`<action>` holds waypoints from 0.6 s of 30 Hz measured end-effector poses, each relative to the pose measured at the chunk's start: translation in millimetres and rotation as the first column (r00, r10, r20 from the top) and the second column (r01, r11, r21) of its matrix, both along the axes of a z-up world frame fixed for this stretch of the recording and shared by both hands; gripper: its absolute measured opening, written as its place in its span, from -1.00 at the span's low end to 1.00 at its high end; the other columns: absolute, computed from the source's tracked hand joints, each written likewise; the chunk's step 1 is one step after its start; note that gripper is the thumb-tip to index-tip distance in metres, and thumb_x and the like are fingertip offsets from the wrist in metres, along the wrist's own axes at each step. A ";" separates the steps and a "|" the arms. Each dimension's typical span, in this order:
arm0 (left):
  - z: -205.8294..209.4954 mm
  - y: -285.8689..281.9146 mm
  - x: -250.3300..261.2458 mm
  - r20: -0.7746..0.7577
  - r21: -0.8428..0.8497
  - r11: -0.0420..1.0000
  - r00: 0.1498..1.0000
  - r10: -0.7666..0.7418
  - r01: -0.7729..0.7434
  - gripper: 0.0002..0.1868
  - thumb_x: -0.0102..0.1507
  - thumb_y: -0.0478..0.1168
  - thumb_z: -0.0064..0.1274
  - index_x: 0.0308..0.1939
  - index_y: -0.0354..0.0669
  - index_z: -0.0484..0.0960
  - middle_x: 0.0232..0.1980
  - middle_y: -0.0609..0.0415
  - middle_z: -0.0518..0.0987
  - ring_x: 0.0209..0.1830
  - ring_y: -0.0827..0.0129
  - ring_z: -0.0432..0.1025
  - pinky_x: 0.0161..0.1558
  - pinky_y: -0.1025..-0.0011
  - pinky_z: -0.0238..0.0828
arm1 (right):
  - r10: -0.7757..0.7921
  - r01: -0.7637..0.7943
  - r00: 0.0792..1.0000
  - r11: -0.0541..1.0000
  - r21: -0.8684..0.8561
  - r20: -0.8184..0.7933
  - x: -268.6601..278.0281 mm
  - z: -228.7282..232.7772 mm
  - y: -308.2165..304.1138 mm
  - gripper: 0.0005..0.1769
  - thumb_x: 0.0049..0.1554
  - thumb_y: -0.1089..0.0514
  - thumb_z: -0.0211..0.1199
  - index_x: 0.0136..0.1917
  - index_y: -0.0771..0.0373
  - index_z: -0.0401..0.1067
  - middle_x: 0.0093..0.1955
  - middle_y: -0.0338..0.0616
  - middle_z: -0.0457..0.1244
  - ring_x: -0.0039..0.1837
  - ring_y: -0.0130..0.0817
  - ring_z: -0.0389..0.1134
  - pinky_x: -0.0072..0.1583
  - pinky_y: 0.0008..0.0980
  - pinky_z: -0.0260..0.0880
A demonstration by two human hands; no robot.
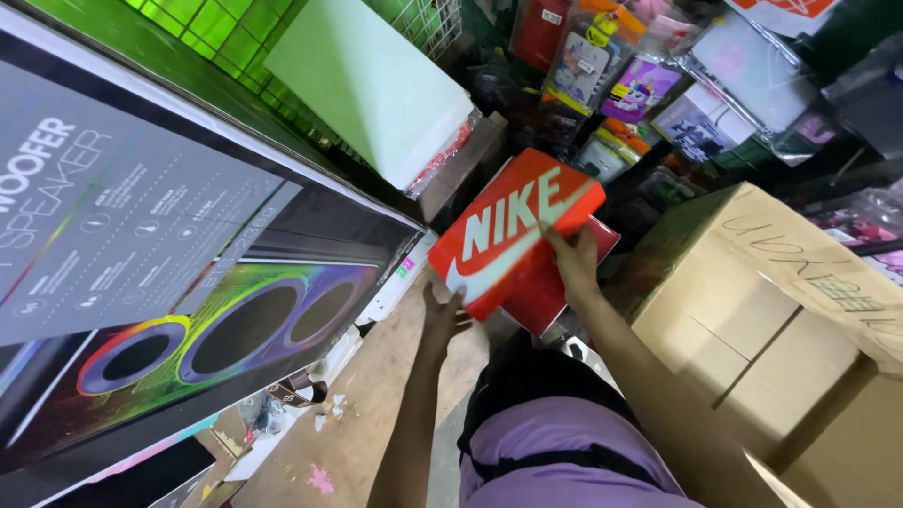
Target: Organizing and sorting mobile phone accessories and stationery items from a box.
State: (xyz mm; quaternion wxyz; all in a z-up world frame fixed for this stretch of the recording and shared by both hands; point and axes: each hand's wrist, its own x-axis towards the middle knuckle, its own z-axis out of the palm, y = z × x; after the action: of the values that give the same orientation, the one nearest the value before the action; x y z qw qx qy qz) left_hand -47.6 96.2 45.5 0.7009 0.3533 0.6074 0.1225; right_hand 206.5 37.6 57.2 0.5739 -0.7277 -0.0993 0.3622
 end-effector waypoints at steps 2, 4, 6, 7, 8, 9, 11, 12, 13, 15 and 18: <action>-29.9 11.3 -11.2 0.103 0.049 0.998 0.994 0.032 -0.037 -0.09 0.19 0.19 0.04 0.49 0.14 -0.08 -0.06 -0.12 0.56 -0.34 0.25 0.51 -0.30 0.30 0.54 | 0.013 -0.011 1.000 0.990 0.141 -0.013 13.0 -21.3 4.5 -0.63 0.21 -0.03 0.38 0.14 0.21 0.39 -0.01 -0.20 0.37 -0.01 -0.41 0.38 0.00 -0.37 0.42; -54.4 26.9 -23.1 0.202 0.091 0.993 0.978 0.057 -0.076 -0.16 0.22 0.29 -0.06 0.48 0.10 0.06 -0.07 -0.06 0.56 -0.35 0.29 0.49 -0.30 0.32 0.50 | 0.023 -0.015 0.999 0.961 0.277 -0.026 19.3 -39.3 4.5 -0.73 0.30 0.00 0.31 0.12 0.21 0.40 -0.02 -0.22 0.36 -0.02 -0.47 0.37 0.02 -0.43 0.41; -73.6 52.7 -28.5 0.146 0.035 0.978 0.969 0.200 -0.207 -0.23 0.27 0.38 -0.20 0.30 -0.13 0.38 -0.03 0.09 0.60 -0.23 0.40 0.56 -0.20 0.27 0.59 | 0.091 -0.075 0.995 0.958 0.277 -0.047 25.5 -51.4 6.0 -0.78 0.35 0.02 0.22 0.07 0.20 0.36 -0.06 -0.21 0.33 -0.11 -0.47 0.34 -0.08 -0.41 0.35; -54.1 57.2 -25.6 0.147 0.034 0.979 0.970 0.194 -0.201 -0.23 0.27 0.38 -0.20 0.30 -0.13 0.38 -0.03 0.09 0.60 -0.23 0.40 0.56 -0.20 0.27 0.59 | 0.085 -0.069 0.995 0.959 0.276 -0.046 22.6 -59.4 4.2 -0.78 0.35 0.02 0.22 0.07 0.20 0.36 -0.06 -0.21 0.33 -0.11 -0.47 0.34 -0.08 -0.41 0.35; -34.9 62.6 -21.1 0.155 0.085 0.968 0.963 0.220 -0.235 -0.25 0.29 0.41 -0.20 0.23 -0.12 0.46 -0.08 0.09 0.62 -0.26 0.41 0.54 -0.24 0.33 0.45 | 0.088 -0.077 0.994 0.984 0.163 -0.061 21.3 -67.2 3.3 -0.80 0.30 0.02 0.20 0.07 0.16 0.34 -0.09 -0.22 0.33 -0.16 -0.44 0.34 -0.13 -0.36 0.36; -15.9 68.4 -16.8 0.165 0.136 0.953 0.955 0.246 -0.269 -0.26 0.31 0.45 -0.20 0.16 -0.11 0.54 -0.13 0.10 0.64 -0.29 0.43 0.52 -0.28 0.39 0.30 | 0.090 -0.087 0.993 0.995 0.047 -0.078 19.8 -75.1 2.7 -0.80 0.26 0.03 0.17 0.08 0.13 0.33 -0.11 -0.23 0.32 -0.20 -0.42 0.35 -0.17 -0.32 0.37; 19.3 65.9 -7.1 0.142 0.255 0.927 0.959 0.245 -0.274 -0.28 0.31 0.41 -0.17 0.12 -0.13 0.55 -0.13 0.12 0.63 -0.28 0.43 0.52 -0.28 0.38 0.33 | 0.066 -0.079 0.983 0.995 -0.067 -0.170 10.4 -82.2 -1.0 -0.74 0.22 0.01 0.18 0.13 0.09 0.28 -0.12 -0.22 0.32 -0.22 -0.37 0.36 -0.19 -0.29 0.40; 37.5 66.6 -4.8 0.116 0.377 0.884 0.961 0.251 -0.276 -0.31 0.31 0.38 -0.14 0.09 -0.16 0.55 -0.14 0.14 0.62 -0.28 0.44 0.52 -0.28 0.36 0.37 | 0.038 -0.086 0.964 0.981 -0.175 -0.262 3.4 -86.4 0.4 -0.66 0.18 -0.01 0.19 0.18 0.05 0.23 -0.13 -0.20 0.31 -0.23 -0.33 0.37 -0.20 -0.27 0.42; 36.7 71.1 -1.9 0.115 0.378 0.883 0.961 0.253 -0.278 -0.31 0.31 0.38 -0.14 0.09 -0.16 0.55 -0.14 0.14 0.62 -0.28 0.44 0.52 -0.28 0.36 0.37 | 0.041 -0.089 0.964 0.981 -0.175 -0.263 3.0 -91.1 3.9 -0.66 0.18 -0.01 0.19 0.18 0.05 0.23 -0.13 -0.20 0.31 -0.23 -0.33 0.37 -0.20 -0.27 0.42; 34.8 74.9 0.0 -0.026 0.585 0.801 0.984 0.177 -0.129 -0.36 0.28 0.30 0.01 0.06 -0.23 0.54 -0.24 0.02 0.62 -0.29 0.40 0.50 -0.28 0.29 0.44 | 0.057 -0.146 0.951 0.950 -0.275 -0.305 -2.6 -101.3 4.5 -0.48 0.16 -0.09 0.25 0.28 0.03 0.12 -0.13 -0.15 0.33 -0.23 -0.26 0.39 -0.24 -0.25 0.44; 66.4 75.6 9.2 -0.370 0.696 0.699 0.917 0.153 0.164 -0.36 0.36 0.28 -0.11 -0.18 -0.30 0.62 -0.40 -0.10 0.66 -0.41 0.22 0.56 -0.24 0.25 0.45 | 0.080 -0.149 0.974 0.933 -0.329 -0.214 0.2 -150.8 12.0 -0.44 0.18 -0.13 0.26 0.30 0.11 0.15 -0.12 -0.10 0.37 -0.26 -0.21 0.45 -0.29 -0.23 0.48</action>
State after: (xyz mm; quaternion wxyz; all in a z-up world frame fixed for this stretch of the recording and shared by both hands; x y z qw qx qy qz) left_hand -38.4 171.8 111.9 0.3693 0.6164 0.6404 0.2712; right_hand 206.7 49.6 -93.6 0.4232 -0.7700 -0.0197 0.4771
